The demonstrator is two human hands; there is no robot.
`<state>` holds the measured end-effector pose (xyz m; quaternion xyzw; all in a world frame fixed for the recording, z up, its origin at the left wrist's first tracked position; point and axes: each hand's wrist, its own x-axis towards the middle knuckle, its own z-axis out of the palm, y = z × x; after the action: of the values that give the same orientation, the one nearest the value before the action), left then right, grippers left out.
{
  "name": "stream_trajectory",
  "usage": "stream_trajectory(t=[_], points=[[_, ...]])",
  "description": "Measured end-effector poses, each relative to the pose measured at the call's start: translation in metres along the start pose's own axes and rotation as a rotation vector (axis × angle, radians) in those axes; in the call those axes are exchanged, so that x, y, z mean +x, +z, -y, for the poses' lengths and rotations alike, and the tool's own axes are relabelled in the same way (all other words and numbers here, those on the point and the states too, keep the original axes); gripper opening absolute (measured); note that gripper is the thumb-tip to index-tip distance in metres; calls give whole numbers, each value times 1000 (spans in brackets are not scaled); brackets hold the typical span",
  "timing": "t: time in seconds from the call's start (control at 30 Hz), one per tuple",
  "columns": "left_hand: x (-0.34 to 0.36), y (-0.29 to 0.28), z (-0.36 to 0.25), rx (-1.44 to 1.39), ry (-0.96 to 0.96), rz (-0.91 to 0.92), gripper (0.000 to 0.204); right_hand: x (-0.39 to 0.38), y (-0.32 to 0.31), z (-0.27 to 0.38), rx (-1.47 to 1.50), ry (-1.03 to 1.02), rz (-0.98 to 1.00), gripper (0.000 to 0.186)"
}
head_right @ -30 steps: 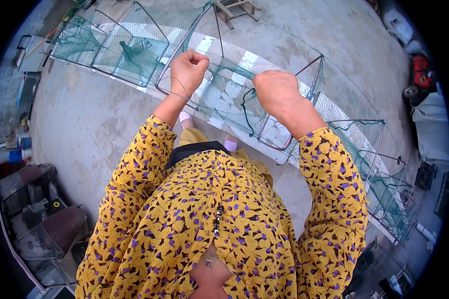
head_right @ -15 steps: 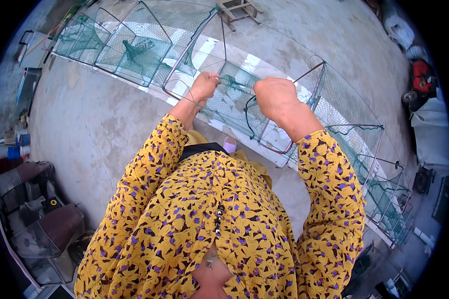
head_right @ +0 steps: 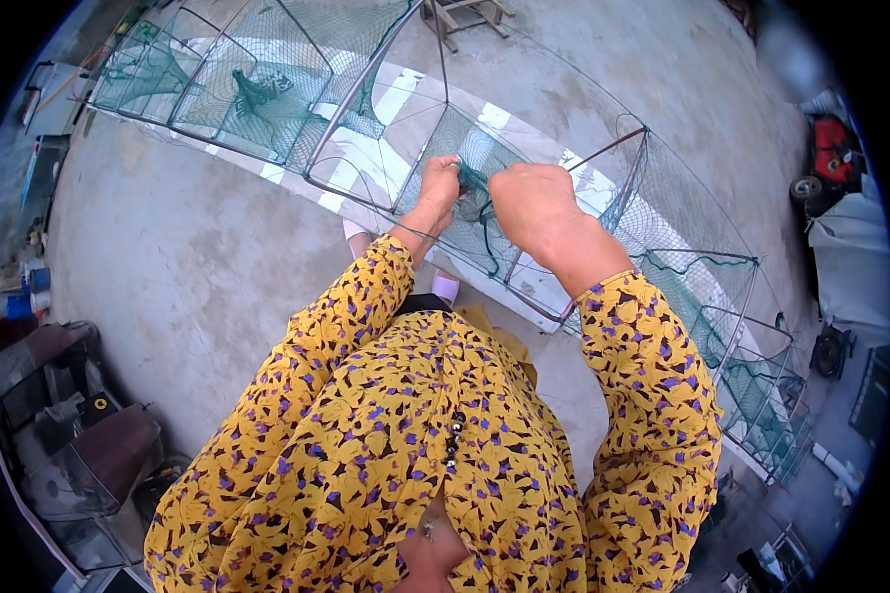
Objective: The person threads a thin white line through the frame edges of multiple green mesh traps, pulling the line tight and tying knots to secure the structure of each trap by hand.
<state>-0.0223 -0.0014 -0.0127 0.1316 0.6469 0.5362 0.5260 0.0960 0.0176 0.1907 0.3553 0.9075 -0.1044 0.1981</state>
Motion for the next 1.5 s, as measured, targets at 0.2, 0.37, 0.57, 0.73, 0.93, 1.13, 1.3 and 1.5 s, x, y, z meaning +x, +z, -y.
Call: stream_trajectory(t=[0.2, 0.37, 0.57, 0.73, 0.93, 1.13, 1.3, 1.5], points=[[-6, -18, -20, 206, 69, -14, 15, 1, -7, 3, -14, 26, 66, 12], [-20, -26, -32, 413, 215, -275, 13, 1, -14, 5, 86, 45, -34, 12], [-23, -24, -36, 587, 259, -228, 11, 2, -15, 4, 73, 4, -2, 16], [-18, -22, -37, 540, 281, -109, 10, 4, -20, 7, 46, -17, 19, 15], [-8, -26, -28, 503, 387, -73, 9, 6, -19, 9, 42, -26, -2, 17], [-16, -22, -6, 593, 314, 26, 10, 3, -18, 10, 11, -25, 0, 16], [-23, -18, -28, 609, 373, -5, 9, 3, -13, 3, 10, -18, 30, 15], [-61, -27, -139, 554, 664, -205, 5, -2, -22, 0, 76, 49, -90, 17]])
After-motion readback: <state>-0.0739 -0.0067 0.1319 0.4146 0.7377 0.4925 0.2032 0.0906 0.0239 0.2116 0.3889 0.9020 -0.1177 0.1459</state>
